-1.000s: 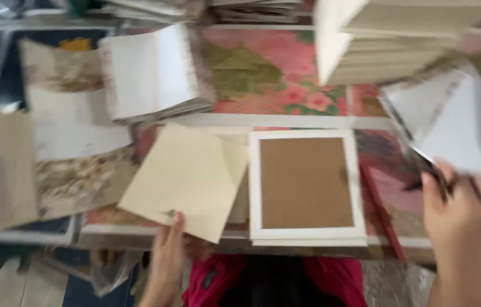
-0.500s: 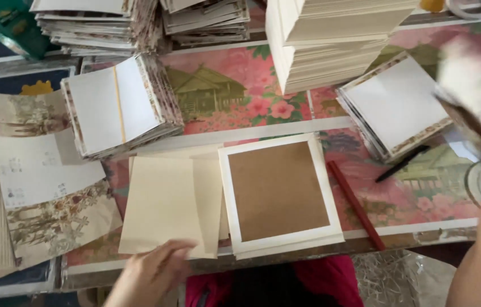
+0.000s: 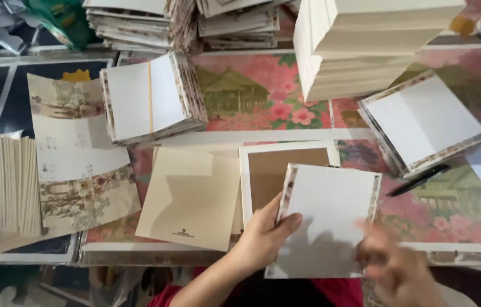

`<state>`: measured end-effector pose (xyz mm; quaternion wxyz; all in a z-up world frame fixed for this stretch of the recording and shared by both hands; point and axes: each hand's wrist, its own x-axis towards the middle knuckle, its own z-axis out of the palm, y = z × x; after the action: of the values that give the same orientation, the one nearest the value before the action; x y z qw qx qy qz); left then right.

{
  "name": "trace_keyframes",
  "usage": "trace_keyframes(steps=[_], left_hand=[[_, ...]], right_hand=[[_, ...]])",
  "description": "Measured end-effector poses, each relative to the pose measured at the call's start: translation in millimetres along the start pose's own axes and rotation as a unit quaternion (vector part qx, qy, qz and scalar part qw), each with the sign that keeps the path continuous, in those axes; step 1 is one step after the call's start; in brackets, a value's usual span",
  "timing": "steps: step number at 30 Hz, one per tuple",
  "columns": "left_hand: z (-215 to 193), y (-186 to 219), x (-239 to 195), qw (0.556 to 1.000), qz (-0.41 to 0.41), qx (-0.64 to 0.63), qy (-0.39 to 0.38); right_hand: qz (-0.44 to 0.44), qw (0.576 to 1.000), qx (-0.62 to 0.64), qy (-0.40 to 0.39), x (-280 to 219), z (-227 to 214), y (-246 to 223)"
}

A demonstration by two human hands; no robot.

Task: The person assembles greeting cards by inserting printed inserts into envelopes. They repeatedly pick up an envelope, open it, place a card inside, and then fold the flap to close it. The workspace is cluttered with stacks of envelopes and card inserts.

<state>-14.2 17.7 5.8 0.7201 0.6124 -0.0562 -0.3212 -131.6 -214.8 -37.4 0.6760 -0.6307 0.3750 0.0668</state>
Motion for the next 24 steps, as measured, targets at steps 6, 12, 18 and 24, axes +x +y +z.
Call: trace_keyframes(steps=[6, 12, 18, 24], left_hand=[[14, -11, -17, 0.974, 0.058, 0.218, 0.005], [15, -22, -23, 0.967, 0.133, 0.218, 0.005], [11, -24, -23, 0.972, 0.092, 0.215, 0.029], [13, -16, -24, 0.965, 0.114, 0.236, 0.001]], right_hand=[[-0.277, 0.851, -0.443, -0.041, -21, 70, -66], [-0.504, 0.729, -0.457, 0.07, -11, 97, -52], [-0.437, 0.825, -0.357, -0.035, -19, 95, -65], [-0.5, 0.797, -0.338, 0.001, -14, 93, -61]])
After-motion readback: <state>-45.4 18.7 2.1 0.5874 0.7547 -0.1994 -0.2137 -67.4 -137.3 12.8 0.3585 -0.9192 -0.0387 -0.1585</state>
